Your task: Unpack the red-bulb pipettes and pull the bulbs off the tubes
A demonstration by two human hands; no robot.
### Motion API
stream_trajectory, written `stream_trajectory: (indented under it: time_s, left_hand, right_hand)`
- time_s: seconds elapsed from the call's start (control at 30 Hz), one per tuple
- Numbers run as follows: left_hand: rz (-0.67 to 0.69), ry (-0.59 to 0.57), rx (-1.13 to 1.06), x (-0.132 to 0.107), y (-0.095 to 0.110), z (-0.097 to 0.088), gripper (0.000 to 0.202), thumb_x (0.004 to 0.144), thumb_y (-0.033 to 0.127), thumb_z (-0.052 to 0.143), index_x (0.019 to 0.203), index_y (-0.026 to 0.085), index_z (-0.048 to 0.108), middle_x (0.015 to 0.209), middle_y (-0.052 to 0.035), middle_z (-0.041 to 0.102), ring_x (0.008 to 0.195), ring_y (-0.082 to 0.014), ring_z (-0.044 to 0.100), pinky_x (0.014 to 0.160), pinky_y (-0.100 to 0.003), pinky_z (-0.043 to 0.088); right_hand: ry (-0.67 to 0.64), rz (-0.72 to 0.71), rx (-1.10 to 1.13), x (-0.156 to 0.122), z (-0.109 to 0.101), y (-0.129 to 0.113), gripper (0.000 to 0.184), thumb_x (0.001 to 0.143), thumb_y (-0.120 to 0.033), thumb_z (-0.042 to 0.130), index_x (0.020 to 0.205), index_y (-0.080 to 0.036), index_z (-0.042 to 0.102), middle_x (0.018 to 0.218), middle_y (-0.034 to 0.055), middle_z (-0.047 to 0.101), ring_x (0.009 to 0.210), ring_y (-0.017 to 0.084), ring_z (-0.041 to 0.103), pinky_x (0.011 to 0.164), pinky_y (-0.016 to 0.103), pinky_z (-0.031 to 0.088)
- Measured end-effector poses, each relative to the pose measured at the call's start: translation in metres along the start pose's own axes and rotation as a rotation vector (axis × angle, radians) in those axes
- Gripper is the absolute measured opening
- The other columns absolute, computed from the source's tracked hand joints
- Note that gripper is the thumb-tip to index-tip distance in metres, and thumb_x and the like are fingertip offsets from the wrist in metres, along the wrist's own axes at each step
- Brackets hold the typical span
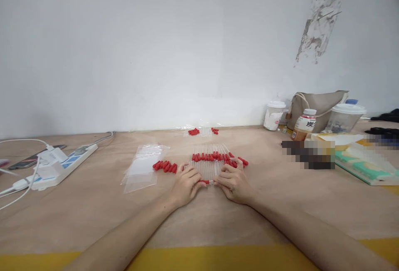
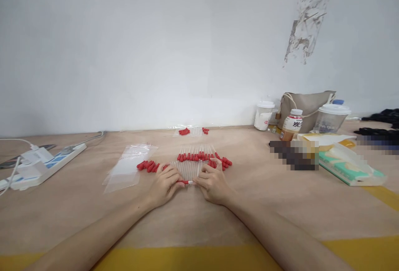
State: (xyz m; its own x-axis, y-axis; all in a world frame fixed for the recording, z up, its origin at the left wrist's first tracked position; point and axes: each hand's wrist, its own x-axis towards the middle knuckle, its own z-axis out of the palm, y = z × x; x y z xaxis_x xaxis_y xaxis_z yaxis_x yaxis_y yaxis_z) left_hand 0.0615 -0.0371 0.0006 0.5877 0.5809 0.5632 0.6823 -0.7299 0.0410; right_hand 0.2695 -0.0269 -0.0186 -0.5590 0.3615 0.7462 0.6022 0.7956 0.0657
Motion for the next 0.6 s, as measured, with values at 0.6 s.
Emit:
stream_trajectory:
  time_s: [0.6]
  left_hand:
    - [-0.007, 0.044, -0.068, -0.019, -0.018, -0.012, 0.020, 0.086, 0.024, 0.042, 0.074, 0.018, 0.057, 0.074, -0.0023, 0.059, 0.075, -0.0158, 0.050, 0.081, -0.036, 0.034]
  right_hand:
    - [0.031, 0.064, -0.001, -0.007, -0.016, 0.008, 0.018, 0.081, -0.022, 0.047, 0.072, -0.023, 0.063, 0.056, -0.0034, 0.059, 0.069, 0.012, 0.050, 0.086, 0.036, 0.020]
